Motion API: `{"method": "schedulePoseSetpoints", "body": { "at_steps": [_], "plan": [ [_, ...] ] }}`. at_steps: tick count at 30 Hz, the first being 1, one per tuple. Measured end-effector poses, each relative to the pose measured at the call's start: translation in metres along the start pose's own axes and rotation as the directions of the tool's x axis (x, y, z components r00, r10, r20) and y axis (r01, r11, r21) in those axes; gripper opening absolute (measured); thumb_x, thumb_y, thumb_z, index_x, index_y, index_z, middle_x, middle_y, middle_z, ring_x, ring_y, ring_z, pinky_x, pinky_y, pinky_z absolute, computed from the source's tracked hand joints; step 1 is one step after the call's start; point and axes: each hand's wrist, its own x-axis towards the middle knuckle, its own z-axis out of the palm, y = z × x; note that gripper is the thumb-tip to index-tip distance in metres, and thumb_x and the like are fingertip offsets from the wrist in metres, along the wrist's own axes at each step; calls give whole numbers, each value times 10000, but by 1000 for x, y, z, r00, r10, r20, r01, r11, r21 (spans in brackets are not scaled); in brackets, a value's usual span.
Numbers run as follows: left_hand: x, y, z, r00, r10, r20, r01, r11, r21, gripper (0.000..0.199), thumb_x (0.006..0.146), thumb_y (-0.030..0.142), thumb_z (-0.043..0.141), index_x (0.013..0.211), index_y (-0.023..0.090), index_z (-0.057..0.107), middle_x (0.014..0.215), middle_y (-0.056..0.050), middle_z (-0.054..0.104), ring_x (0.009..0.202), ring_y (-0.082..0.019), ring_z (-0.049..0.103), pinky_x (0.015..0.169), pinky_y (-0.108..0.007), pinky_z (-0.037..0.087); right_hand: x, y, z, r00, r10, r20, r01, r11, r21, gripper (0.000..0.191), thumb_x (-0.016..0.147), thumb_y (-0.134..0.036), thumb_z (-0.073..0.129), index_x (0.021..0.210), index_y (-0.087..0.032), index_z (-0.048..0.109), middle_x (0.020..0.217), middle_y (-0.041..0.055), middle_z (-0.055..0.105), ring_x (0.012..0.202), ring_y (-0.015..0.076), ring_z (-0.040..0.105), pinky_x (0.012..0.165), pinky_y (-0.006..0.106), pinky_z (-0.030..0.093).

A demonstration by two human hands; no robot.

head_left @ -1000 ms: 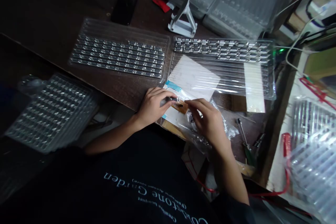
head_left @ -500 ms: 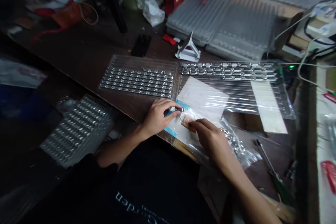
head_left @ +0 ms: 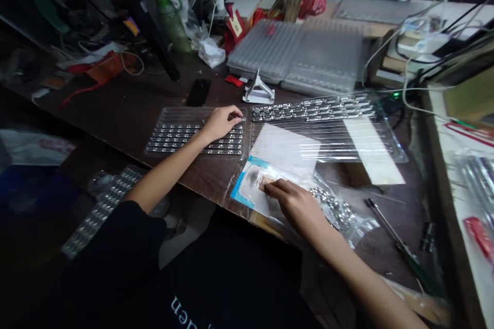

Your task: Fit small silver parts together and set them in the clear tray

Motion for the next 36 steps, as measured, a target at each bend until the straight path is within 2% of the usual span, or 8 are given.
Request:
{"method": "schedulePoseSetpoints", "body": {
  "at_steps": [4,6,9,14,20,26,32,36],
  "plan": [
    [-5,-13,-7,1000,2,31,-5,994,107,116,859,211,654,948,192,726,984,-55,757,900,-209,680,839,-331,494,-5,8,-7,995,-41,-91,55,985,161,442,950,-86,436,1337,-231,591,1320,99,646,1110,228,652,891,336,537],
    [-5,-16,-10,999,-15,49,8,990,141,117,857,231,657,939,203,735,994,-53,759,913,-222,680,856,-345,490,-13,17,-14,989,-21,-147,50,979,196,411,960,-117,431,1316,-218,609,1287,104,662,1082,233,665,878,347,545],
    [0,-15,-8,997,-16,70,3,983,181,103,850,245,668,912,211,742,997,-50,756,952,-235,666,912,-374,469,-25,33,-28,980,49,-194,-8,978,209,310,969,-182,450,1170,-187,686,1091,110,726,941,237,696,808,361,556],
    [9,-8,-3,994,-5,105,-19,974,226,122,854,293,667,905,215,747,1008,-46,741,963,-225,644,937,-376,448,-41,47,-45,986,148,-72,-128,965,228,252,948,-184,489,1022,-187,730,984,98,746,858,229,707,743,337,543],
    [13,-7,-6,993,22,115,-58,946,319,134,824,336,680,856,237,765,960,-42,737,940,-238,637,947,-391,428,-47,43,-46,967,231,112,-244,962,120,205,914,-175,567,977,-223,756,951,63,757,849,229,709,712,307,498],
    [15,-5,-3,996,40,85,-63,954,292,127,842,332,660,872,264,762,948,-23,766,908,-236,659,914,-392,429,-48,46,-36,967,222,122,-232,969,81,193,901,-180,608,1033,-230,739,1000,58,748,867,229,708,709,307,478],
    [13,-11,-17,996,-8,91,-22,948,318,100,819,345,697,812,269,763,853,-18,764,820,-232,659,918,-401,413,-49,50,-31,969,206,137,-223,967,123,183,917,-195,596,1033,-233,732,980,50,738,868,228,707,719,316,483],
    [13,-7,-15,997,-12,77,-14,944,330,129,826,375,694,851,274,770,823,-17,759,783,-223,650,899,-390,417,-47,47,-33,966,216,145,-231,968,95,195,906,-181,609,1053,-231,727,1003,56,734,885,238,703,718,315,468]
  ]
}}
